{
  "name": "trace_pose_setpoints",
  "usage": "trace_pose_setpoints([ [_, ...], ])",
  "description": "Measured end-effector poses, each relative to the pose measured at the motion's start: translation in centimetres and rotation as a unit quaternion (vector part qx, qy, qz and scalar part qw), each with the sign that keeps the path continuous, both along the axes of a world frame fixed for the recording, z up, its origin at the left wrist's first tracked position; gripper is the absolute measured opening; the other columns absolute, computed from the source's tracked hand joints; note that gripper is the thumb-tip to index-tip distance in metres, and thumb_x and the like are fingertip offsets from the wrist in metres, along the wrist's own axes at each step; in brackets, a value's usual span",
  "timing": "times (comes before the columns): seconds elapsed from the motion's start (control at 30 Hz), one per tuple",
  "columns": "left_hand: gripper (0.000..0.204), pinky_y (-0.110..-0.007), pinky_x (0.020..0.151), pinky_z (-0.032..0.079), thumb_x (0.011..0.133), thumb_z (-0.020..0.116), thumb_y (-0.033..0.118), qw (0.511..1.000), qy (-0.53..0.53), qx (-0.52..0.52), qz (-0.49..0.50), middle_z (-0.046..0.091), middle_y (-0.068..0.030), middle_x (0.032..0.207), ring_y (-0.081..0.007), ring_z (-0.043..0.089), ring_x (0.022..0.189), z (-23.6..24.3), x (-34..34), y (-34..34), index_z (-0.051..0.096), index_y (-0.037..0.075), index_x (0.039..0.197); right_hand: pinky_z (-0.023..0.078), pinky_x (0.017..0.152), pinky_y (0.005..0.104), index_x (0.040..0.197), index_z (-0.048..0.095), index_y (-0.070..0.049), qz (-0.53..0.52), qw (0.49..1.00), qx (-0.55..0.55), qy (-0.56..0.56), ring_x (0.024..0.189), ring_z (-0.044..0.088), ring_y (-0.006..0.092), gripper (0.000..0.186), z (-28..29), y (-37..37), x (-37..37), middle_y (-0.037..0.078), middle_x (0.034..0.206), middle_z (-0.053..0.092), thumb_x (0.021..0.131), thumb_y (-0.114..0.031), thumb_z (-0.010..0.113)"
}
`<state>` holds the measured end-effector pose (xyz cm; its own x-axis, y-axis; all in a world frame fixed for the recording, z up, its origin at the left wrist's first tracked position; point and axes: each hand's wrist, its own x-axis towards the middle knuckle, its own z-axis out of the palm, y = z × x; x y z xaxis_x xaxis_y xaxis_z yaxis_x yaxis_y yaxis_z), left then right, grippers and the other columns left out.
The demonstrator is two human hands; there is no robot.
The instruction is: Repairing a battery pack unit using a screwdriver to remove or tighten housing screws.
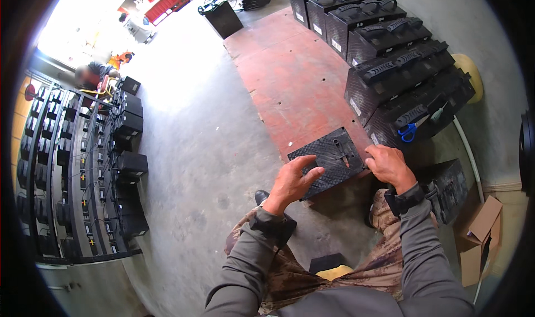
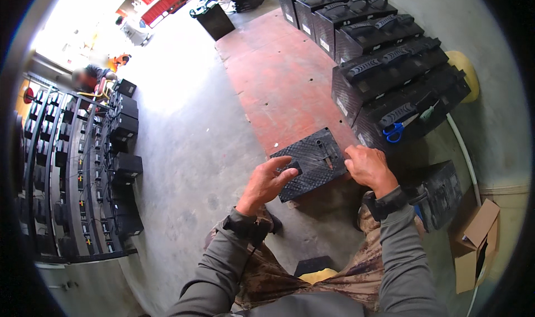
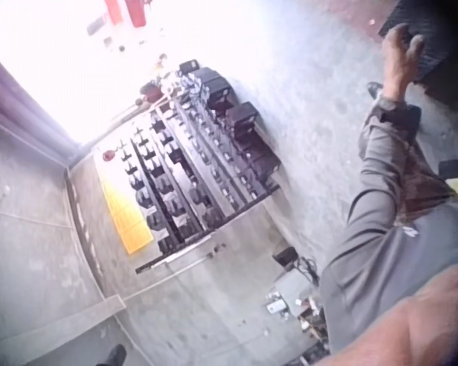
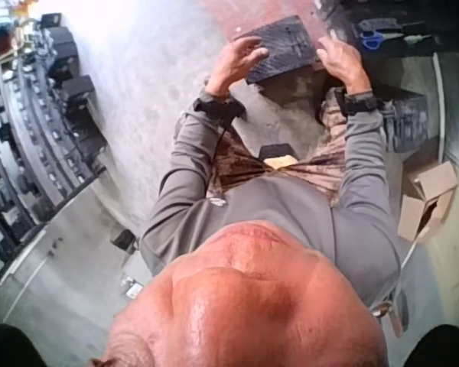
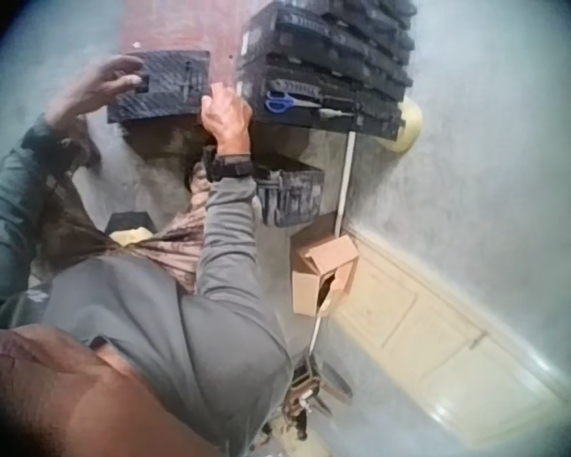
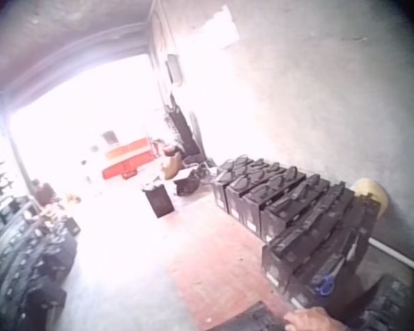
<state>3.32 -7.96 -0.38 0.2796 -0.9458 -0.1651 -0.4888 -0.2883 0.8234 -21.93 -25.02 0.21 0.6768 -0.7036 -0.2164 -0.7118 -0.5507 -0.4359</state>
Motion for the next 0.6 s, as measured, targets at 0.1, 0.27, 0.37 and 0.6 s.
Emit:
trace_pose_setpoints([
  [0.1, 0.053, -0.039, 0.09, 0.056, 0.096, 0.076, 0.038, 1.0, 0.004, 0.004, -0.002, 0.072, -0.0176, 0.128, -0.0263, 0.071, 0.104, 0.1, -0.1, -0.1, 0.066, 0.002, 0.135, 0.052, 0.089, 0.0514, 0.112, 0.067, -0.008, 0.054, 0.997, -0.047, -0.028, 0.104, 0.067, 0.0408, 0.03, -0.5, -0.3, -0.6, 0.017, 0.105, 0.072, 0.085, -0.02, 0.07],
  [0.27, 0.055, -0.044, 0.092, 0.055, 0.095, 0.074, 0.045, 1.0, 0.009, -0.013, 0.006, 0.071, -0.0226, 0.122, -0.0392, 0.069, 0.11, 0.0, -0.3, 0.0, 0.068, 0.001, 0.129, 0.052, 0.091, 0.0493, 0.11, 0.068, -0.009, 0.066, 0.997, -0.028, -0.036, 0.106, 0.066, 0.039, 0.035, 1.3, 0.0, -0.2, 0.015, 0.108, 0.07, 0.078, -0.02, 0.078],
  [0.37, 0.055, -0.044, 0.094, 0.055, 0.095, 0.075, 0.042, 1.0, 0.001, 0.001, 0.003, 0.071, -0.0212, 0.126, -0.0365, 0.069, 0.113, 0.3, -0.2, 0.1, 0.066, 0.002, 0.132, 0.053, 0.089, 0.0508, 0.109, 0.068, -0.008, 0.011, 1.0, 0.001, -0.022, 0.104, 0.067, 0.0409, 0.036, 2.1, 0.3, 0.2, 0.017, 0.106, 0.071, 0.084, -0.031, 0.078],
  [0.6, 0.056, -0.043, 0.097, 0.054, 0.094, 0.075, 0.041, 1.0, -0.02, 0.015, -0.013, 0.07, -0.0221, 0.128, -0.0378, 0.067, 0.118, 1.2, -0.6, -0.4, 0.067, 0.0, 0.131, 0.054, 0.085, 0.054, 0.113, 0.068, -0.007, 0.002, 1.0, 0.002, 0.001, 0.102, 0.069, 0.0445, 0.034, -0.2, -0.8, -0.2, 0.022, 0.111, 0.072, 0.092, -0.034, 0.068],
])
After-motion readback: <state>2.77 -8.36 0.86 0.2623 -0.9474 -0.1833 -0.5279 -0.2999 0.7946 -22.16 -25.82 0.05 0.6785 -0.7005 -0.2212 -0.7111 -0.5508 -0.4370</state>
